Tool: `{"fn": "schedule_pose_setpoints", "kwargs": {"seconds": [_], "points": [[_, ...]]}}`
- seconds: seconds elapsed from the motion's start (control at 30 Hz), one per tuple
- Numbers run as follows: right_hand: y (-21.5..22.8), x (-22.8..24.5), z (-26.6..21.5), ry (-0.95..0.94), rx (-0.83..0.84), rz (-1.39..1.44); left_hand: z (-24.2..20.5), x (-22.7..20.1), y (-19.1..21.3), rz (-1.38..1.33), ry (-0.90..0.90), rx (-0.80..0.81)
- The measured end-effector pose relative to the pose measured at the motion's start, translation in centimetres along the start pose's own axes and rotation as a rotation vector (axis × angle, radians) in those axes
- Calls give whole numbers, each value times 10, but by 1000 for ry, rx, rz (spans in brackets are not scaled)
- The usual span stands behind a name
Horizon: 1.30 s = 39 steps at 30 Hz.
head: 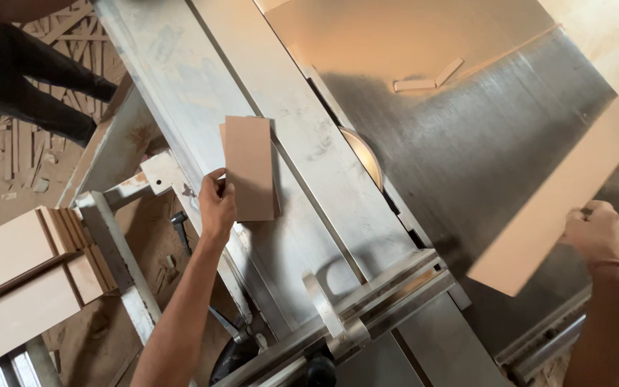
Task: The person repeatedly feeds rectangular wooden boards through a table saw, using a push block to guide each piece and then stacking the cut boards on the left side of the machine.
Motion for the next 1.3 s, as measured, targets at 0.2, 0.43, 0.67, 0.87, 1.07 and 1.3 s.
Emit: {"fn": "schedule_pose_setpoints", "kwargs": {"seconds": [0.2, 0.43, 0.67, 0.87, 1.07, 1.3], "points": [[-10, 66, -78, -118, 77, 723, -38, -37, -23, 291, -233, -85], [-62, 130, -129, -344, 188, 986, -104, -143, -113, -135, 47, 1101], [-27, 112, -76, 18, 2, 637, -107, -127, -129, 241, -258, 1050], [-81, 69, 6, 382, -66, 106, -111, -73, -148, 283, -254, 1016], [-119, 36, 15, 255, 223, -105, -109, -64, -142, 527, -396, 1017], [-119, 45, 19, 205, 334, -251, -104, -73, -142, 690, -399, 1138]]}}
Point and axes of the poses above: each hand's wrist, its own z-axis towards the middle knuckle, its own y-axis out of the back of the hand, x = y × z, the point moved 3 cm from there along z, towards the middle knuckle, and after that the axes turned 12 degrees about z, right-handed, at the moved point
